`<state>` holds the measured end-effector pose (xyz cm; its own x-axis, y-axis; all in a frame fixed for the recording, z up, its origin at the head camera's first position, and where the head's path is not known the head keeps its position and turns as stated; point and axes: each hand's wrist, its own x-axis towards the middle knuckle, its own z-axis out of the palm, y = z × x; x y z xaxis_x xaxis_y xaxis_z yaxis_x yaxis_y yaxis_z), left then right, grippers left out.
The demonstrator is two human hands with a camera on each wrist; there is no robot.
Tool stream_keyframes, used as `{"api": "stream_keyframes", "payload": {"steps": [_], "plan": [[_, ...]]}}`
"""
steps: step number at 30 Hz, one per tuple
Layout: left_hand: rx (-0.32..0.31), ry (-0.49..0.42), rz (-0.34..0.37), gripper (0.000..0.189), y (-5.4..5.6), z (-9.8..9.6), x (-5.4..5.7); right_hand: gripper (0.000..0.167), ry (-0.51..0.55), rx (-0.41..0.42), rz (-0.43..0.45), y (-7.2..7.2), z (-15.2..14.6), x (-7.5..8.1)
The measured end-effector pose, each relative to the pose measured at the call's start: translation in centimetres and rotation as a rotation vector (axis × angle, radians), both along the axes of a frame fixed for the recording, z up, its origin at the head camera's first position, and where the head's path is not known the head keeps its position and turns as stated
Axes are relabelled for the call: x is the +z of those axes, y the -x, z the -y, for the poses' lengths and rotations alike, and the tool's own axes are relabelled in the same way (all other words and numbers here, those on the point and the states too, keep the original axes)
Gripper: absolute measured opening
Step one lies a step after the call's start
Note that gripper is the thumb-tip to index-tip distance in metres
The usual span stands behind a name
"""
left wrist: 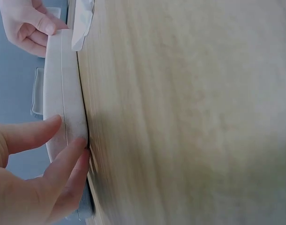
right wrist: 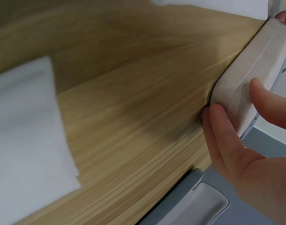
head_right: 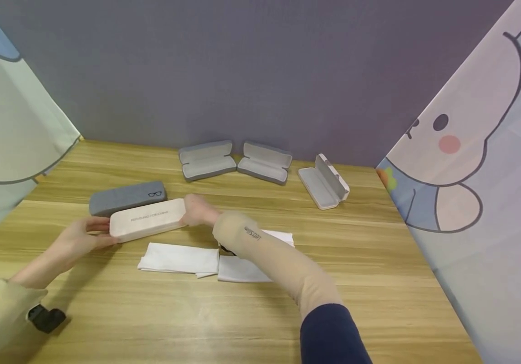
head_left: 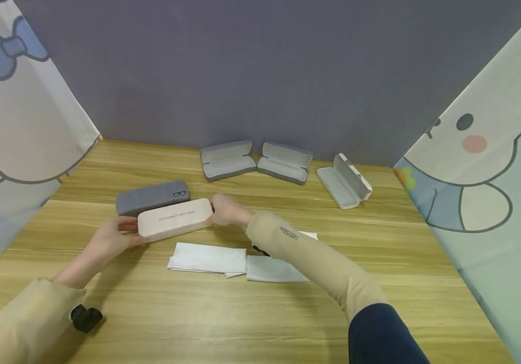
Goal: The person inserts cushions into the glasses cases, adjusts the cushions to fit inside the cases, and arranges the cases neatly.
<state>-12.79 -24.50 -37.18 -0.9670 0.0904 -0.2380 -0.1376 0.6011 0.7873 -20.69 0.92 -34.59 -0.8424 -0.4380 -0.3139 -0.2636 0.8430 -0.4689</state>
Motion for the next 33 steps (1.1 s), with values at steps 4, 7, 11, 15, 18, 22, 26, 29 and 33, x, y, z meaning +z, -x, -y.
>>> {"api": "stream_keyframes", "payload": {"steps": [4, 7, 11, 15, 18, 22, 26, 29, 33], "plan": [[0.017, 0.012, 0.005, 0.076, -0.3, 0.5, 0.0, 0.034, -0.013, 0.008, -0.006, 0.0, 0.7, -0.1], [0.03, 0.001, 0.013, 0.075, -0.6, 0.9, 0.0, 0.032, 0.001, 0.011, -0.001, 0.0, 1.2, -0.2], [0.04, -0.026, 0.015, 0.074, -0.8, 1.4, 0.0, 0.03, 0.03, 0.014, -0.002, -0.1, 1.7, -0.2], [0.045, -0.019, 0.031, 0.075, -0.9, 1.9, 0.1, 0.028, 0.041, 0.029, -0.017, -0.3, 2.2, -0.1], [0.045, 0.004, 0.04, 0.076, -0.9, 2.3, 0.2, 0.025, 0.05, 0.043, -0.015, -0.4, 2.5, 0.0], [0.05, 0.017, 0.034, 0.076, -1.0, 2.6, 0.2, 0.023, 0.065, 0.044, -0.014, -0.5, 2.7, 0.0], [0.053, 0.031, 0.042, 0.075, -1.2, 2.9, 0.2, 0.029, 0.088, 0.054, -0.011, -0.7, 2.9, -0.2], [0.048, 0.06, 0.069, 0.078, -1.3, 3.0, 0.5, 0.035, 0.126, 0.056, 0.022, -0.7, 2.9, -0.3], [0.068, 0.131, 0.076, 0.091, -1.3, 2.7, 1.5, 0.044, 0.169, 0.051, 0.098, -0.4, 2.5, -0.2]]}}
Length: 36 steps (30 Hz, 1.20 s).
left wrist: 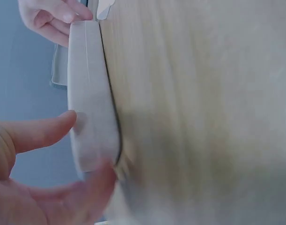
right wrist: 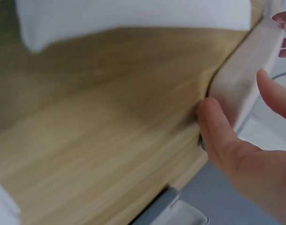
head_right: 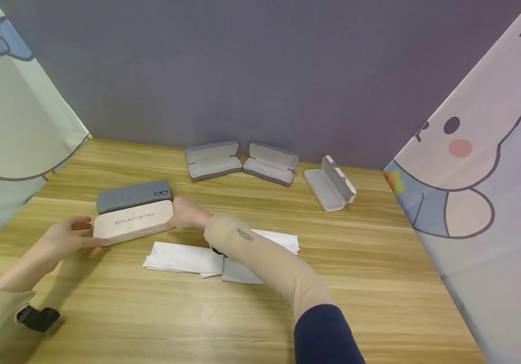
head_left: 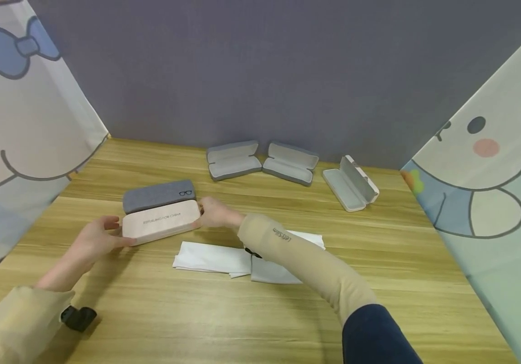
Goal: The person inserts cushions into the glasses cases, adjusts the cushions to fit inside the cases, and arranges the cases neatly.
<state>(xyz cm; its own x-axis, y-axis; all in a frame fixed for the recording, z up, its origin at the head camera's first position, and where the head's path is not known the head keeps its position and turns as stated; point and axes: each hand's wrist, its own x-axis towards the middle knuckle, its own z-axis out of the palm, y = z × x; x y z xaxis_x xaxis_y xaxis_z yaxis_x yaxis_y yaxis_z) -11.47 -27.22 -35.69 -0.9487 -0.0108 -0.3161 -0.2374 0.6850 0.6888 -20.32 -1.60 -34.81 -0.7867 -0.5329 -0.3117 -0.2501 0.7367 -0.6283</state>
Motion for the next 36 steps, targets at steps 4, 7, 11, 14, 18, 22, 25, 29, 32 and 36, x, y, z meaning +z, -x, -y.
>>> {"api": "stream_keyframes", "payload": {"steps": [4, 7, 11, 14, 18, 22, 25, 29, 32, 36], "plan": [[0.065, 0.094, -0.13, 0.097, 0.2, -1.0, 1.3, 0.058, -0.011, 0.001, 0.04, 0.7, -1.1, 0.6], [0.11, 0.13, -0.241, 0.093, 0.5, -2.1, 2.4, 0.071, -0.019, -0.022, 0.034, 1.2, -2.1, 1.3], [0.116, 0.089, -0.296, 0.089, 1.3, -3.8, 3.8, 0.074, 0.014, -0.092, 0.024, 2.1, -3.4, 2.1], [0.096, 0.005, -0.249, 0.091, 2.4, -5.2, 4.7, 0.07, 0.072, -0.151, 0.025, 2.9, -4.4, 2.6], [0.094, -0.139, -0.168, 0.09, 4.6, -7.4, 5.7, 0.067, 0.168, -0.228, 0.045, 4.1, -5.6, 3.2], [0.113, -0.311, -0.097, 0.083, 7.0, -9.9, 6.4, 0.067, 0.279, -0.317, 0.098, 5.3, -6.6, 3.7], [0.119, -0.408, -0.036, 0.081, 8.7, -11.6, 6.7, 0.067, 0.34, -0.36, 0.136, 6.2, -7.1, 3.8], [0.131, -0.433, -0.009, 0.079, 10.7, -13.7, 6.6, 0.068, 0.364, -0.389, 0.152, 7.1, -7.8, 3.6], [0.144, -0.439, -0.007, 0.077, 11.9, -15.0, 6.2, 0.069, 0.379, -0.414, 0.153, 7.7, -8.5, 3.2], [0.146, -0.454, 0.015, 0.076, 12.9, -15.7, 5.6, 0.072, 0.374, -0.454, 0.176, 8.2, -9.4, 2.6]]}}
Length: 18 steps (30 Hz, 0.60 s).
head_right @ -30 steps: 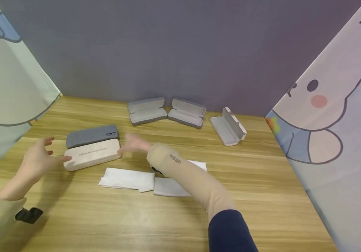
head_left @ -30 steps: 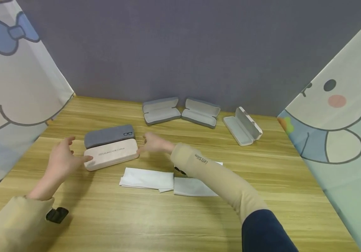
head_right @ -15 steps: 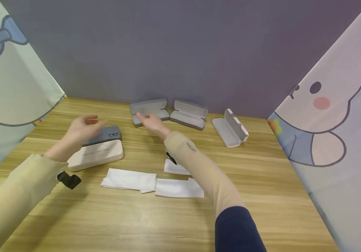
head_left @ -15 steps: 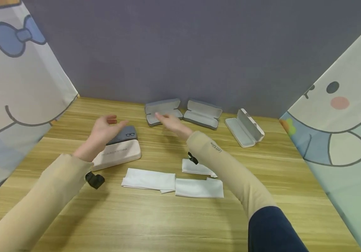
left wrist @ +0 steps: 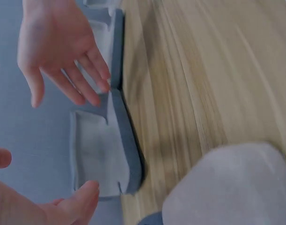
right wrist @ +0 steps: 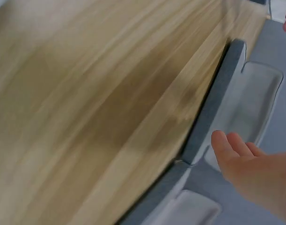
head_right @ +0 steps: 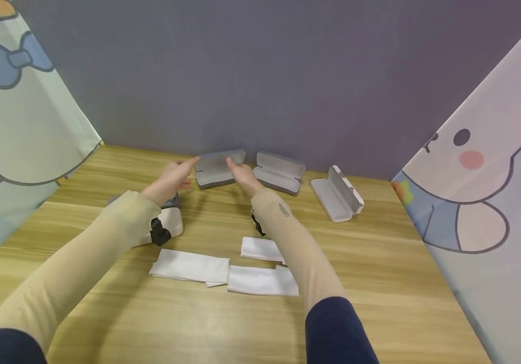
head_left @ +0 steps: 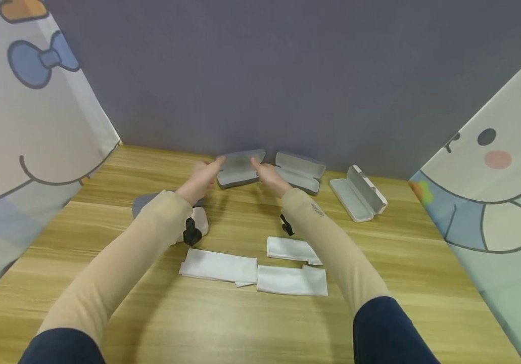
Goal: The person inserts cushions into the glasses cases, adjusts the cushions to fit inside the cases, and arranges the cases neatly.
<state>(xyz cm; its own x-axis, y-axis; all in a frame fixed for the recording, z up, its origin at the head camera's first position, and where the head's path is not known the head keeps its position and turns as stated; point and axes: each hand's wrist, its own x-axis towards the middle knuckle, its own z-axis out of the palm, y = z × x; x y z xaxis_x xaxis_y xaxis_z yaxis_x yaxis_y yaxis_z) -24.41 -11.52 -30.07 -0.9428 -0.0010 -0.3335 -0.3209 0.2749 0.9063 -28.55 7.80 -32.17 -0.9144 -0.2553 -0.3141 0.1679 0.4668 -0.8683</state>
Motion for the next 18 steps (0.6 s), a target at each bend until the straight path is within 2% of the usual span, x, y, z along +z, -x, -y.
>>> {"api": "stream_keyframes", "payload": {"steps": [3, 9, 13, 18], "plan": [[-0.003, -0.009, 0.024, 0.077, 0.7, -0.1, -0.5, 0.072, 0.0, -0.017, 0.019, 0.5, -0.6, -0.4], [0.064, 0.017, 0.073, 0.08, 2.5, 0.0, -1.6, 0.075, 0.0, -0.062, 0.013, 2.1, -1.1, -1.1], [0.075, -0.021, 0.094, 0.077, 3.0, -0.6, -2.3, 0.077, -0.001, -0.088, 0.011, 3.2, -1.2, -1.4], [0.085, -0.05, 0.087, 0.075, 3.6, -1.5, -3.0, 0.076, 0.0, -0.127, 0.014, 4.0, -1.0, -1.3]]}}
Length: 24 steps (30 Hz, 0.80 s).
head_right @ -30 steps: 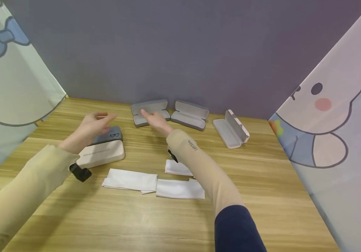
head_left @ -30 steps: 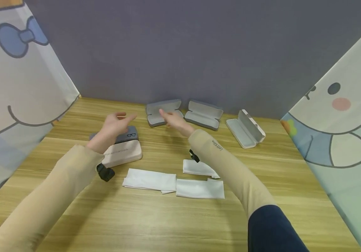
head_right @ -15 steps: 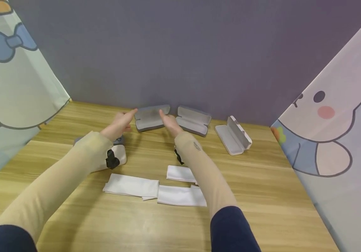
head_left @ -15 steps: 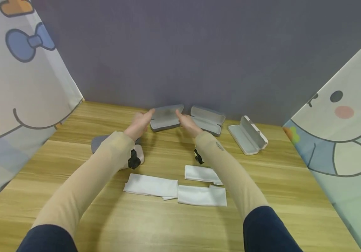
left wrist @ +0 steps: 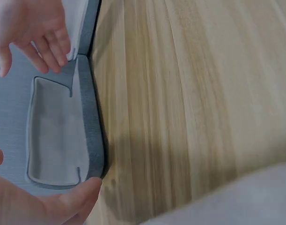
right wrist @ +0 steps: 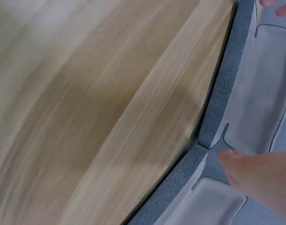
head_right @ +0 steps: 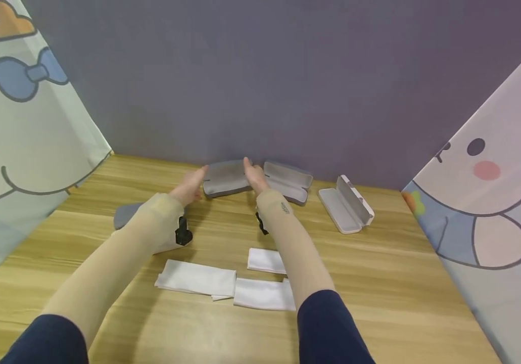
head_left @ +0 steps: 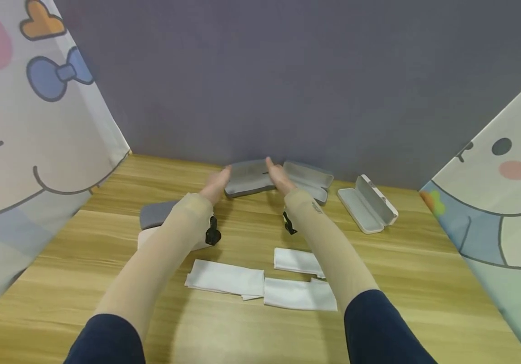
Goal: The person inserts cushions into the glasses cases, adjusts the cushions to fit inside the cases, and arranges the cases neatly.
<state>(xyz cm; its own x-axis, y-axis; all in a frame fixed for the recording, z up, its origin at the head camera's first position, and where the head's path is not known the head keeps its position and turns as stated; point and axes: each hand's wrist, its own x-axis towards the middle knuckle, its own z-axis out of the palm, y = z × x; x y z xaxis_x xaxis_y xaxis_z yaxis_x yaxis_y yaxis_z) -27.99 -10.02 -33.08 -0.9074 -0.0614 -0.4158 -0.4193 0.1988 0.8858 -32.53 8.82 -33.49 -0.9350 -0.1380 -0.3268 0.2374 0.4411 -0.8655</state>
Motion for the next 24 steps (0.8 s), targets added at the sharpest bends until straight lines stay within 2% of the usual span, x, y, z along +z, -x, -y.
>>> {"api": "stream_keyframes", "payload": {"steps": [5, 9, 20, 24], "plan": [[0.045, -0.036, 0.022, 0.076, 0.4, -0.8, -0.7, 0.075, -0.043, -0.015, 0.015, 0.6, 0.3, -0.2], [0.095, -0.03, 0.032, 0.076, 0.8, -1.2, -1.0, 0.074, -0.054, -0.008, 0.036, 1.2, 0.8, -0.6], [0.142, -0.07, 0.01, 0.073, 1.5, -1.6, -1.5, 0.073, -0.026, -0.013, 0.021, 1.5, 1.7, -1.2], [0.156, -0.067, 0.017, 0.071, 1.7, -1.8, -1.6, 0.071, -0.027, -0.055, 0.008, 1.5, 1.5, -1.5]]}}
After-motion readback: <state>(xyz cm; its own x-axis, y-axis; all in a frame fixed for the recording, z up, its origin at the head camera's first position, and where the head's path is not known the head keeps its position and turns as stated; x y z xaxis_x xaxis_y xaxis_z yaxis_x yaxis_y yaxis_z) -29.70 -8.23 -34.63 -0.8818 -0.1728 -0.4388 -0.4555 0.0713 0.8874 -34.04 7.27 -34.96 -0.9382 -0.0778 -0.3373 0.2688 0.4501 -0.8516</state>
